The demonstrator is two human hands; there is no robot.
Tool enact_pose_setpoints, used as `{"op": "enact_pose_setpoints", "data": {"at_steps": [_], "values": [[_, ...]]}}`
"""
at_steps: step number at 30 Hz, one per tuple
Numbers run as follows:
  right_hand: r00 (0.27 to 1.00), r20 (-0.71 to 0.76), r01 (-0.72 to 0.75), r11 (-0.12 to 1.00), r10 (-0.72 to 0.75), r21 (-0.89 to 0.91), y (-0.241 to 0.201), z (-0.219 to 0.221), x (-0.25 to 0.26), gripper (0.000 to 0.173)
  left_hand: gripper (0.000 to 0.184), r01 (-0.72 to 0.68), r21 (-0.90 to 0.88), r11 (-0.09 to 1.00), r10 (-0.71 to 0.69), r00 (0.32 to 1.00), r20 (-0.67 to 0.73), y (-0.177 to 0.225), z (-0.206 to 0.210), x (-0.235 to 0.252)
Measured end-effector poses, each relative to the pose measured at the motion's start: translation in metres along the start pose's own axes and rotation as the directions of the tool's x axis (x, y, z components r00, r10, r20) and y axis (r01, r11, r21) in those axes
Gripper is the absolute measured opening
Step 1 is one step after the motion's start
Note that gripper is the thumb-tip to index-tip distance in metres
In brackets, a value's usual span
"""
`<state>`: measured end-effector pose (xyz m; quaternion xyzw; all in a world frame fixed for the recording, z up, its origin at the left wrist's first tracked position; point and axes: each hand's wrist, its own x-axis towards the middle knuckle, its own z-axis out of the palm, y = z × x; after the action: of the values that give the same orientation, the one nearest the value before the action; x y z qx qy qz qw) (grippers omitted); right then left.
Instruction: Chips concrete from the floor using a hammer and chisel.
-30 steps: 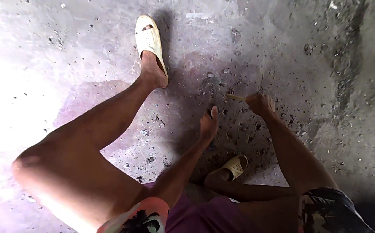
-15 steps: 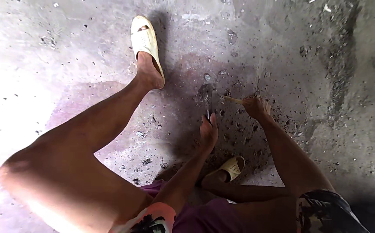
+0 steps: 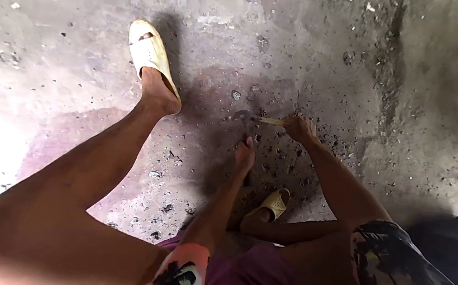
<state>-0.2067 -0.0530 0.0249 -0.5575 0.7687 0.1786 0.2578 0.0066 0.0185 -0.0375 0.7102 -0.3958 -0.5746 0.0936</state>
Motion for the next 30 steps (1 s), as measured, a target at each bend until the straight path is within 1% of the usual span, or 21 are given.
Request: {"op": "enact_pose_setpoints", "data": {"at_steps": [1,2,4,6,7,8,9,11,12,13,14,16,18,19,20,23,24,25,27,29,30], "values": [[1.000,-0.002,-0.001,1.000,0.001,0.003,0.003,0.000,0.000,0.034,0.068,0.014,0.033,0.999,-0.015,1.000,0.020,0.000,-0.005,0.006],[1.000,0.000,0.003,1.000,-0.003,0.006,0.004,-0.003,0.000,0.034,0.069,0.017,0.009,1.000,-0.017,1.000,-0.014,0.001,-0.011,0.005],[1.000,0.006,0.008,1.000,-0.008,0.024,0.004,-0.006,0.002,0.034,0.073,-0.028,-0.133,0.991,0.009,0.990,-0.139,-0.002,-0.020,-0.011],[1.000,0.017,0.004,0.999,-0.005,0.052,0.006,-0.004,0.002,0.034,0.068,-0.081,-0.298,0.951,0.003,0.967,-0.254,-0.004,-0.017,-0.028],[1.000,0.015,0.005,0.998,-0.006,0.060,0.008,-0.001,0.003,0.034,0.066,-0.114,-0.339,0.934,0.008,0.954,-0.299,-0.004,-0.010,-0.032],[1.000,0.014,0.001,0.998,-0.002,0.062,0.009,0.000,0.004,0.035,0.064,-0.132,-0.337,0.932,0.019,0.947,-0.321,-0.003,-0.001,-0.032],[1.000,0.009,-0.005,0.998,0.005,0.061,0.010,0.001,0.005,0.036,0.064,-0.130,-0.288,0.949,0.040,0.954,-0.298,-0.002,0.008,-0.029],[1.000,0.012,-0.018,0.999,0.017,0.050,0.010,0.001,0.004,0.036,0.063,-0.091,-0.090,0.992,0.080,0.990,-0.117,0.001,0.015,-0.012],[1.000,0.014,-0.021,0.999,0.021,0.040,0.009,0.001,0.002,0.036,0.062,-0.063,-0.002,0.998,0.063,0.998,-0.014,0.004,0.010,-0.002],[1.000,0.017,-0.019,0.999,0.019,0.040,0.009,-0.001,0.002,0.037,0.062,-0.046,0.027,0.999,0.045,0.998,0.038,0.010,0.002,0.004],[1.000,0.023,-0.017,0.999,0.016,0.044,0.011,-0.003,0.004,0.037,0.062,-0.045,0.012,0.999,0.044,0.998,0.039,0.014,-0.006,0.004],[1.000,0.021,-0.003,0.999,0.002,0.048,0.017,0.002,0.006,0.037,0.062,-0.085,-0.062,0.994,0.081,0.995,-0.057,0.013,-0.014,-0.010],[1.000,0.014,-0.004,0.998,0.003,0.061,0.018,0.004,0.004,0.035,0.068,-0.142,-0.139,0.980,0.117,0.978,-0.170,0.006,-0.009,-0.029],[1.000,0.011,-0.005,0.998,0.004,0.064,0.017,0.004,0.002,0.034,0.070,-0.144,-0.146,0.979,0.115,0.975,-0.191,0.005,-0.003,-0.034],[1.000,0.005,-0.004,0.998,0.003,0.066,0.017,0.003,0.001,0.034,0.068,-0.124,-0.121,0.985,0.102,0.979,-0.178,0.006,0.003,-0.032],[1.000,0.000,-0.012,0.999,0.012,0.049,0.014,0.004,-0.002,0.035,0.060,-0.010,0.018,1.000,0.009,0.998,0.062,0.011,0.002,-0.003],[1.000,-0.001,-0.028,0.998,0.028,0.054,0.011,0.002,-0.003,0.035,0.061,0.005,0.031,1.000,-0.008,0.995,0.103,0.012,-0.005,0.003],[0.998,0.008,-0.056,0.995,0.056,0.087,0.009,0.001,-0.006,0.036,0.062,0.007,0.037,0.999,-0.011,0.993,0.117,0.011,-0.015,0.002],[0.991,0.040,-0.132,0.953,0.125,0.275,0.012,0.000,-0.011,0.037,0.065,-0.042,0.015,0.999,0.041,0.997,0.065,-0.002,-0.026,-0.010],[0.979,0.065,-0.199,0.848,0.192,0.492,0.026,0.012,-0.011,0.038,0.069,-0.067,-0.034,0.997,0.068,0.997,0.047,-0.020,-0.030,-0.021],[0.976,0.073,-0.212,0.815,0.206,0.540,0.031,0.017,-0.013,0.039,0.069,-0.057,-0.047,0.997,0.060,0.997,0.049,-0.028,-0.029,-0.021]]}}
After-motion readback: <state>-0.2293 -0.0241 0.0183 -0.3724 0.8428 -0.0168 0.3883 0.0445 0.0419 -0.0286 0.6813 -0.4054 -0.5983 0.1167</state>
